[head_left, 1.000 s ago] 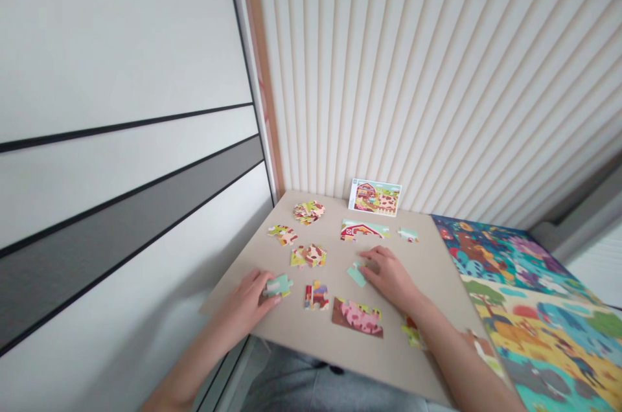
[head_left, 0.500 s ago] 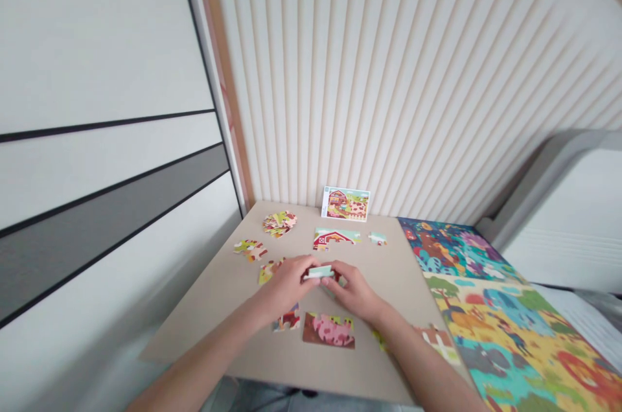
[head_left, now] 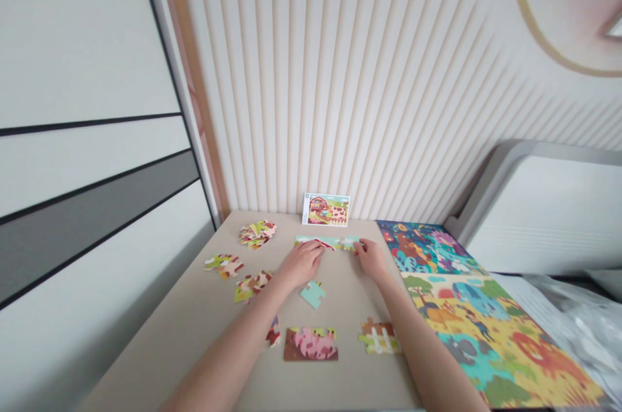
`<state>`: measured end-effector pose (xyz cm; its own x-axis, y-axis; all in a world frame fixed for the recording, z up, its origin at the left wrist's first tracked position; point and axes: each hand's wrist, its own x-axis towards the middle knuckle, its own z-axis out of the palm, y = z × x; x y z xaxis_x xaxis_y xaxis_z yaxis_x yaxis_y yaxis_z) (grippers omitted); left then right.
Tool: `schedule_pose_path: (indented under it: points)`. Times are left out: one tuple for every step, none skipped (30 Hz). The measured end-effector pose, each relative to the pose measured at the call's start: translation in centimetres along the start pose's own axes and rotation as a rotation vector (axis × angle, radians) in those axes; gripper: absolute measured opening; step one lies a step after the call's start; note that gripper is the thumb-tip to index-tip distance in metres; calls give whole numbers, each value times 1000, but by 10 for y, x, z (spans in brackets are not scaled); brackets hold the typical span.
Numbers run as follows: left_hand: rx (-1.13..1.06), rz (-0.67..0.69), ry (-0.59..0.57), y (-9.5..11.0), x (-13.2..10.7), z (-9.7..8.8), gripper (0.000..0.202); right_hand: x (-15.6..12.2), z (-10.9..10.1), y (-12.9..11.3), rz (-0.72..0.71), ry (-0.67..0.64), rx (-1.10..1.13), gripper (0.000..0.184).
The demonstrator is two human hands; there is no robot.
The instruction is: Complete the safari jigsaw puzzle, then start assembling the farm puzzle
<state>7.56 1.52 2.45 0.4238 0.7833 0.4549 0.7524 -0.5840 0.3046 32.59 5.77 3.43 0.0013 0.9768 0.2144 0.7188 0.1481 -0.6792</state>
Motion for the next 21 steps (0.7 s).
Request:
schedule_pose_path:
  points:
    - [0,1,-2,-3,-2,-2,34,4,2,-2,-1,-22,-15,32]
    - [1,-1,-1,-6,-5,-4,34,8,3,-5,0,-43,-29,31]
    - [2,-3,-2,-8,-7,-5,35,12,5,-7,1,-65,-41,29]
    - [2,-6,-3,-10,-8,-6,35,16,7,-10,1,-86,-53,28]
    - [0,-9,-6,-12,-9,-6,36,20,9,-12,2,-105,-65,26]
    - [-3,-13,-9,-13,-10,-6,38,23,10,-13,4,-121,-79,24]
    - [-7,-18,-14,-14,-11,-6,40,25,11,-15,7,-132,-94,22]
    - [-14,-23,-18,-16,-11,-6,41,26,12,-15,12,-138,-110,20]
    - [-21,-29,-21,-17,-11,-6,42,28,13,-16,17,-141,-127,19]
    - [-28,-35,-20,-18,-12,-7,42,28,14,-16,23,-143,-143,19]
    - [-35,-40,-19,-18,-12,-7,41,29,14,-17,30,-146,-158,20]
    - [-43,-43,-15,-19,-12,-8,41,29,15,-17,36,-150,-172,21]
    - [-50,-46,-12,-20,-12,-8,40,30,15,-17,41,-155,-185,22]
    - [-55,-48,-9,-20,-13,-8,39,31,15,-18,46,-159,-197,23]
    - [-57,-50,-8,-20,-13,-9,39,32,14,-19,49,-163,-208,24]
    - [-58,-51,-8,-20,-13,-9,40,33,14,-19,51,-169,-218,25]
    - [-56,-51,-9,-21,-13,-8,40,34,13,-20,52,-177,-226,25]
    - [-54,-51,-8,-21,-13,-8,41,36,13,-20,52,-188,-233,25]
    - [-52,-52,-5,-21,-13,-7,41,37,12,-20,52,-199,-239,24]
    - [-51,-53,0,-21,-13,-7,42,38,12,-20,54,-210,-246,24]
    - [-52,-55,8,-21,-14,-6,42,40,12,-19,58,-217,-252,24]
